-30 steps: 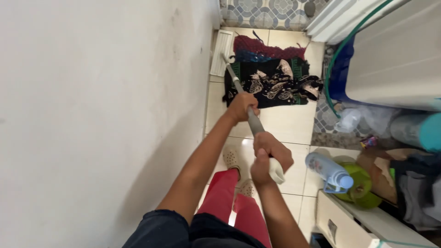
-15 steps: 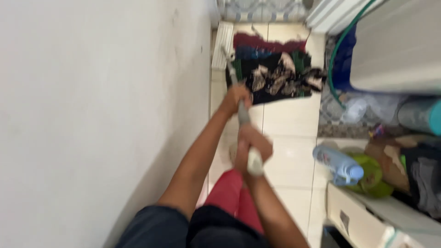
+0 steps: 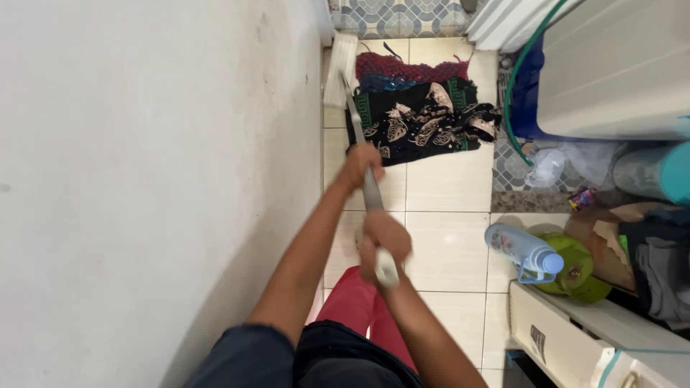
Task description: Mopping various indoor and outdoor floor surfaces using a flat mop.
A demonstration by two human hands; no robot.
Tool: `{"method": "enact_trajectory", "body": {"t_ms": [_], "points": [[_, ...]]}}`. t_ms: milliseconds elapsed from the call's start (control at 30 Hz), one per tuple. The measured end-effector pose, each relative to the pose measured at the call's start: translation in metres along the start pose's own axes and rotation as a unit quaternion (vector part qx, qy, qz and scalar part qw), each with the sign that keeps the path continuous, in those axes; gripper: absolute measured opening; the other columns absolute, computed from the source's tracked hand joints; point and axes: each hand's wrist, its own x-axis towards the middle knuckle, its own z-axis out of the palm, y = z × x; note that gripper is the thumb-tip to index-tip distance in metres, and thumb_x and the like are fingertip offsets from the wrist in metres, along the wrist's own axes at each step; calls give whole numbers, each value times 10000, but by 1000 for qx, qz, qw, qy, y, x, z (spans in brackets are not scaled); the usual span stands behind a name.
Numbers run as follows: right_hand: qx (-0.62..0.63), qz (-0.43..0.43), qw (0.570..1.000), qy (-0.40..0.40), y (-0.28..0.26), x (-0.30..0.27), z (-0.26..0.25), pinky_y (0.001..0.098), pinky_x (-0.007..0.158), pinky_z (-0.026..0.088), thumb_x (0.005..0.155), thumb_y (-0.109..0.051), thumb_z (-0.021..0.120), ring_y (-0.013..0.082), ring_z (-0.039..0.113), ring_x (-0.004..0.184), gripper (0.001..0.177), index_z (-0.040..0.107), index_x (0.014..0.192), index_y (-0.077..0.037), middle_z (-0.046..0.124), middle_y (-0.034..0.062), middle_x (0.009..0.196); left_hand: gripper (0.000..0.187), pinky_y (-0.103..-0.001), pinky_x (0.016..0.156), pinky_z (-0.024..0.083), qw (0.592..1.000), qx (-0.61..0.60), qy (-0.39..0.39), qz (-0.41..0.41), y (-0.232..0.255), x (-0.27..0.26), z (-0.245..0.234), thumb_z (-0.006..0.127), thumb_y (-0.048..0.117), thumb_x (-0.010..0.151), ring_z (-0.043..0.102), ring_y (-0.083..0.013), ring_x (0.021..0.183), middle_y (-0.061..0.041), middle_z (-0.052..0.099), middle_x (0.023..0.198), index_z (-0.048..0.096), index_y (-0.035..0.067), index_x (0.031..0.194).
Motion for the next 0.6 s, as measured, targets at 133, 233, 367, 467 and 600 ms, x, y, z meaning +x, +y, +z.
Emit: {"method": "enact_trajectory", "body": {"t_ms": [133, 233, 367, 467, 600], "points": [[11, -4, 1000, 3, 2, 26, -5, 356, 587, 473, 836, -49, 527, 253, 573, 624, 76, 545, 784, 4, 572, 135, 746, 233, -399, 573, 467, 999, 18, -18, -26, -10, 27, 0, 755, 96, 626, 587, -288, 632, -104, 578, 647, 522, 100, 620], [-191, 87, 977, -36, 5, -34, -40, 353, 593, 454, 832, -5, 562, 266, 566, 642, 81, 634, 846, 28, 559, 147, 741, 243, -389, 565, 488, 999, -15, -48, 20, -20, -10, 40, 799, 148, 627, 597, -274, 605, -94, 613, 665, 557, 117, 625], [-27, 165, 985, -37, -74, -15, -56, 385, 616, 521, 760, 36, 481, 233, 589, 592, 85, 549, 769, -15, 564, 120, 698, 208, -371, 764, 544, 997, 14, -74, -30, 54, -48, 51, 694, 116, 667, 566, -216, 623, -37, 583, 629, 499, 150, 604], [43, 43, 998, 0, -49, -27, -45, 424, 692, 559, 743, 16, 493, 263, 586, 641, 78, 508, 756, -59, 551, 115, 719, 213, -347, 746, 533, 994, 18, -93, -58, 41, -42, 53, 662, 95, 632, 516, -214, 585, -36, 550, 572, 465, 144, 566], [-59, -12, 997, -44, 8, -15, -19, 429, 590, 439, 703, -41, 542, 320, 518, 605, 41, 507, 713, -23, 485, 152, 685, 192, -343, 646, 470, 999, -4, -24, 27, -16, -3, 39, 696, 86, 653, 554, -231, 628, -45, 572, 646, 519, 157, 629]]}}
